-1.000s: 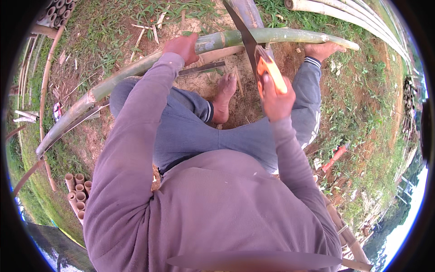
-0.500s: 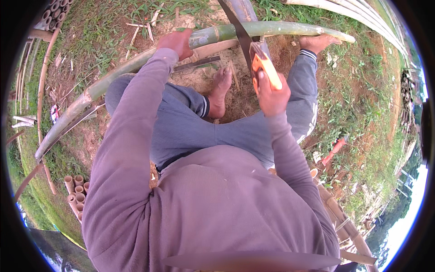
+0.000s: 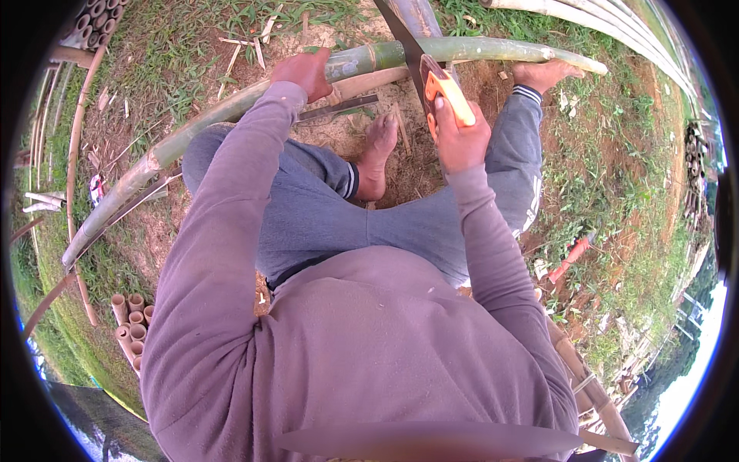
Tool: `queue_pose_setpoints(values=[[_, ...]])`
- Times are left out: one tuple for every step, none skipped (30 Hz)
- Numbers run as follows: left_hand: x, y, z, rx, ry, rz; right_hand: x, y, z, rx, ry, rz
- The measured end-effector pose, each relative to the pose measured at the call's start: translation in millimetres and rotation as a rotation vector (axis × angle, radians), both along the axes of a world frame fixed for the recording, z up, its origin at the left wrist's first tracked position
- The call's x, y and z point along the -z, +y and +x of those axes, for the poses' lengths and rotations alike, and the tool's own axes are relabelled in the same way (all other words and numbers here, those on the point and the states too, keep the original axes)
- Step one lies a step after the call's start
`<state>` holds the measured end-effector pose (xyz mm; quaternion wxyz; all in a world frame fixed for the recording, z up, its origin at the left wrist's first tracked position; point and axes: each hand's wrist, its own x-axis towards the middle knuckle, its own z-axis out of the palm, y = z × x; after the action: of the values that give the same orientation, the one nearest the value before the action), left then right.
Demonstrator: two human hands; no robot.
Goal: The person sits on the ground and uses a hand saw to cut long bamboo poles into shorter sections. The person positions each pole on a support, saws through it, and then moves the cut pieces aside to continue with the next pole.
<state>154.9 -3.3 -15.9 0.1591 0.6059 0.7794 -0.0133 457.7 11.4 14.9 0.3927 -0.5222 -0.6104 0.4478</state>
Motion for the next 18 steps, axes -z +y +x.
queue_pose_setpoints(values=[[4.2, -5.1, -2.9, -0.011, -0.012, 0.019, -8.0, -24.7, 15.7, -0.014, -0.055, 0.008], [7.6, -4.5, -7.8, -0.03, -0.022, 0.046, -20.6, -44.9, 30.0, 0.0, 0.02, -0.008], [10.5, -9.6, -6.9, -0.027, -0.024, 0.025, -34.0, -76.5, 52.2, 0.023, 0.082, -0.052], [7.5, -11.2, -8.0, -0.028, -0.024, 0.009, -48.2, -104.7, 83.8, 0.015, -0.024, -0.114], [4.0, -7.1, -7.5, -0.019, -0.017, 0.005, -51.3, -110.3, 94.4, 0.009, -0.069, -0.105], [4.4, -5.2, -6.8, -0.014, -0.018, 0.002, -54.2, -115.2, 103.3, 0.003, -0.112, -0.096], [5.6, -4.3, -6.6, -0.012, -0.018, -0.003, -49.3, -111.3, 101.4, -0.014, -0.101, -0.03], [5.6, -2.4, -5.8, 0.004, -0.018, -0.007, -46.6, -108.9, 97.0, -0.017, -0.089, 0.035], [5.8, -1.4, -5.7, -0.007, -0.02, 0.011, -32.6, -81.5, 77.7, -0.032, -0.186, 0.105], [7.8, -2.0, -2.3, -0.012, -0.024, 0.03, -26.7, -52.1, 42.0, 0.006, 0.034, 0.01], [6.5, 0.1, 0.1, -0.016, -0.027, 0.059, -8.3, -19.1, 21.1, 0.012, 0.033, 0.025], [3.3, 1.1, -1.1, -0.004, -0.017, 0.033, -19.9, 6.7, -2.0, -0.048, -0.131, 0.151], [0.9, 4.7, -2.0, 0.014, -0.008, 0.008, -21.0, 18.9, -13.2, -0.02, -0.06, 0.082], [-0.3, 6.2, -2.7, 0.018, -0.002, -0.02, -19.5, 17.1, -10.1, -0.02, -0.088, 0.12], [1.2, 1.7, -1.6, 0.012, -0.009, -0.012, -12.6, 8.0, -3.8, -0.018, -0.119, 0.149], [2.7, -4.1, 0.7, 0.008, -0.017, -0.003, -7.1, -4.5, 4.6, -0.014, -0.152, 0.179], [1.1, -0.8, -5.9, -0.011, -0.017, 0.026, -10.8, -24.8, 20.5, -0.009, -0.106, 0.05], [1.2, -1.6, -8.7, -0.018, -0.013, 0.022, -25.8, -47.1, 40.0, -0.022, -0.1, 0.04]])
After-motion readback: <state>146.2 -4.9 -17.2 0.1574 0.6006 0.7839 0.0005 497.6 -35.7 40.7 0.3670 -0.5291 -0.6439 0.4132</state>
